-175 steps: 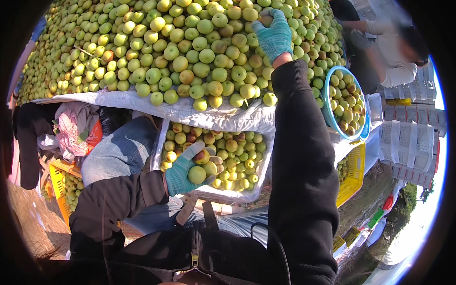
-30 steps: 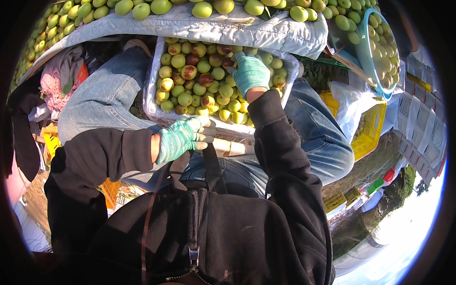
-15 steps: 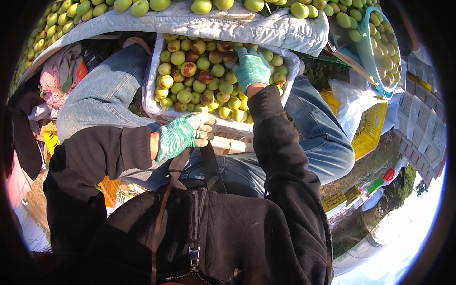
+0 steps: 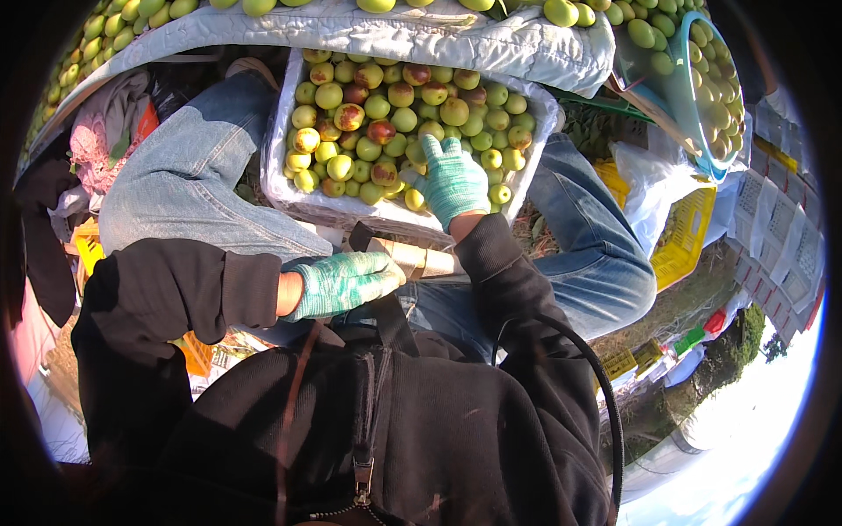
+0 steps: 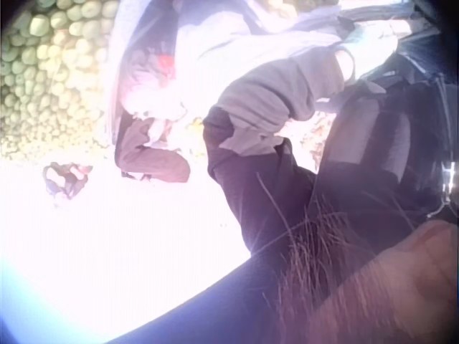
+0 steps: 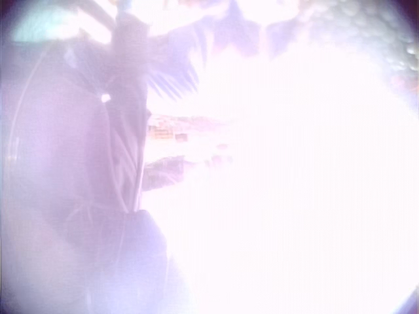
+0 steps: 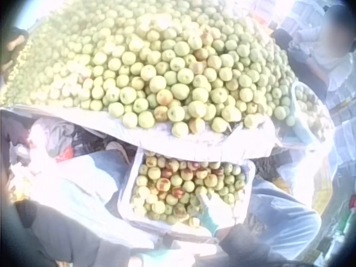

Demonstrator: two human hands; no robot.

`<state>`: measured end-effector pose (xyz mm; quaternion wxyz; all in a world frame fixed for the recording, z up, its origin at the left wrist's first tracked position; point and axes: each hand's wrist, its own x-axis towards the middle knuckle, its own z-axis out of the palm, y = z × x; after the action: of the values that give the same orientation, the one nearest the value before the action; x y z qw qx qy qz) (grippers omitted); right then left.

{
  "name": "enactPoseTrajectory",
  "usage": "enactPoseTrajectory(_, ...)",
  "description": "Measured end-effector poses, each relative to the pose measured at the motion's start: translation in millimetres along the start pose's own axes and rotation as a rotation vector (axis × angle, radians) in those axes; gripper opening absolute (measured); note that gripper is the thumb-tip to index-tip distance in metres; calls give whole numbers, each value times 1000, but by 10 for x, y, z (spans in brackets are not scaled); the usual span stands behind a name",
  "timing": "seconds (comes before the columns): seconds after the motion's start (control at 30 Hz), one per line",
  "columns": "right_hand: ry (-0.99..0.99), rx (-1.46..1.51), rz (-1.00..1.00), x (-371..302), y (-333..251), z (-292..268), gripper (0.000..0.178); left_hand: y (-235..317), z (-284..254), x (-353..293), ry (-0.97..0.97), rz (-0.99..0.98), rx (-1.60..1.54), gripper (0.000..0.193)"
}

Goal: The person picks green apples from a large pile, inspects them by turning them over, and places them into a white crate on their lap. They repeatedly transfer apples from the pile to the crate using both hands.

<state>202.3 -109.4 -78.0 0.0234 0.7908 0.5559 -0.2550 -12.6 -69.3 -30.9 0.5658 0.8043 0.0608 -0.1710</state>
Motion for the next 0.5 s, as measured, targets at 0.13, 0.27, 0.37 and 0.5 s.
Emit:
enactPoseTrajectory(0.13, 62, 187, 22, 36, -13, 128, 49, -55, -1, -48, 187, 566, 1026, 27)
enactPoseTrajectory(0.27, 70, 759, 46, -15, 82, 65, 42, 8, -94, 83, -335, 127, 108, 28)
enactPoseTrajectory(0.37, -11, 1084, 66, -92, 124, 22, 44, 95, -163, 59, -260, -8, -214, 22)
enactPoseTrajectory(0.5, -47, 1252, 85, -92, 100, 49, 47, 186, -245, -21, -92, -169, -510, 21)
